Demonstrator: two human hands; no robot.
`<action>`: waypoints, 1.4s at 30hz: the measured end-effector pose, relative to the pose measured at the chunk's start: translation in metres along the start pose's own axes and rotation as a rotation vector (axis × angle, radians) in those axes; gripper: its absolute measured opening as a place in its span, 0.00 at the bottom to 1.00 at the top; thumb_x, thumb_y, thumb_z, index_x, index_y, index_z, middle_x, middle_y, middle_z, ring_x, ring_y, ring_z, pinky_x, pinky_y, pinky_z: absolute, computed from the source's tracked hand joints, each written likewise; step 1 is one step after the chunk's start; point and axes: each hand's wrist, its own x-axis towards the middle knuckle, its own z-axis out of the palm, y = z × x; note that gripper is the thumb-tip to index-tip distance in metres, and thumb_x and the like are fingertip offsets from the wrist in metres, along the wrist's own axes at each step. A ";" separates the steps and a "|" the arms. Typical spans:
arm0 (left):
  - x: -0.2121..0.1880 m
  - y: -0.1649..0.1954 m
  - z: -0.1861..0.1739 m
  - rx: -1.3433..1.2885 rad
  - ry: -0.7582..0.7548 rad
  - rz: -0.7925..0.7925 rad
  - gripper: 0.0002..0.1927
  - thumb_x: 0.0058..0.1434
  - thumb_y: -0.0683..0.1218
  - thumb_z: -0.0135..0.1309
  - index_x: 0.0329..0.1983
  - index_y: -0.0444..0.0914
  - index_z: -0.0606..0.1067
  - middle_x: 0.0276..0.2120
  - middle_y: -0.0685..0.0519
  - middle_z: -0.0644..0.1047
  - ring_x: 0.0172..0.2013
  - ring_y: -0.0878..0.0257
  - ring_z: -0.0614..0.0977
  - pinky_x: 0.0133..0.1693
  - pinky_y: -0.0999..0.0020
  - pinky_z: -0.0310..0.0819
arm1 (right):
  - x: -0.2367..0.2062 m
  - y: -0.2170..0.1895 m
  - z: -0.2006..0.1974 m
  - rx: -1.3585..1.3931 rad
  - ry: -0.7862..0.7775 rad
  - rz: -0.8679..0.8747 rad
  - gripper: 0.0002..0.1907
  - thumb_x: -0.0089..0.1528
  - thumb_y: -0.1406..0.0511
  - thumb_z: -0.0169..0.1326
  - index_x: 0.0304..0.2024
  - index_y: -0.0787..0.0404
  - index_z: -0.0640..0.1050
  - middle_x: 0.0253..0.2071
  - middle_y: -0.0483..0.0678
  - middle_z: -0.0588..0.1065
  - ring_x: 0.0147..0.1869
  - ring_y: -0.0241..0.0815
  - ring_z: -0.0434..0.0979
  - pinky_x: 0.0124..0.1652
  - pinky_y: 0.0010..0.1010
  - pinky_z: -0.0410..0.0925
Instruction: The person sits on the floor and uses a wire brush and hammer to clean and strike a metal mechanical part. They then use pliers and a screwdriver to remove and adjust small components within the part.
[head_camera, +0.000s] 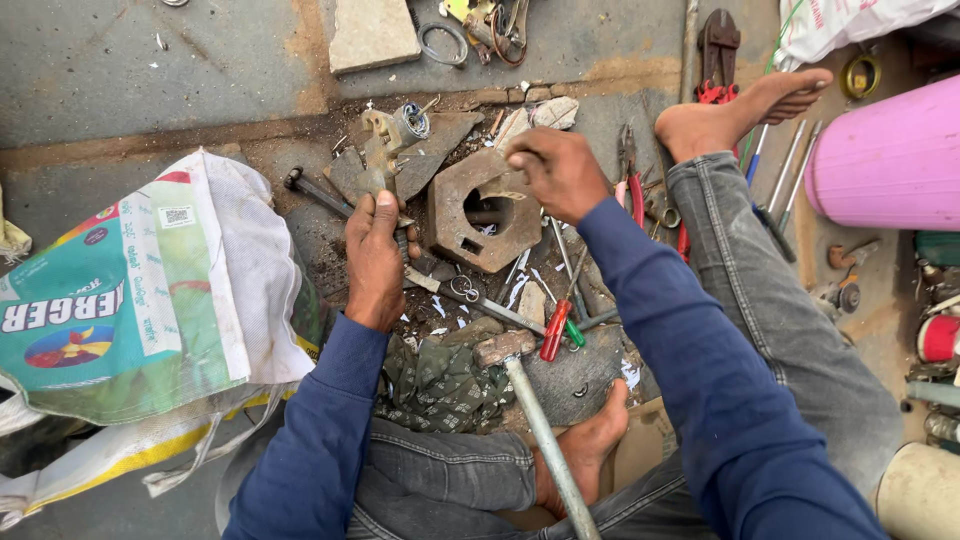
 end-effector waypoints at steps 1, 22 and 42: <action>0.000 0.000 0.000 0.005 0.001 0.000 0.15 0.74 0.55 0.42 0.36 0.41 0.68 0.33 0.58 0.68 0.30 0.70 0.71 0.27 0.73 0.68 | -0.006 0.002 -0.005 0.075 0.041 0.039 0.05 0.67 0.70 0.54 0.43 0.64 0.81 0.36 0.47 0.79 0.34 0.35 0.78 0.36 0.29 0.73; -0.009 0.019 0.012 -0.005 0.020 -0.014 0.13 0.75 0.52 0.43 0.38 0.40 0.68 0.30 0.58 0.68 0.29 0.69 0.71 0.27 0.74 0.67 | -0.044 -0.010 0.004 0.795 0.457 0.476 0.07 0.67 0.70 0.54 0.44 0.68 0.79 0.34 0.48 0.78 0.32 0.35 0.77 0.34 0.25 0.72; -0.007 -0.010 0.012 0.175 -0.082 0.013 0.14 0.75 0.54 0.42 0.38 0.40 0.66 0.27 0.57 0.69 0.25 0.69 0.70 0.26 0.72 0.67 | -0.080 0.010 0.039 0.808 0.350 0.558 0.17 0.66 0.68 0.52 0.56 0.70 0.76 0.42 0.55 0.80 0.40 0.40 0.81 0.40 0.31 0.75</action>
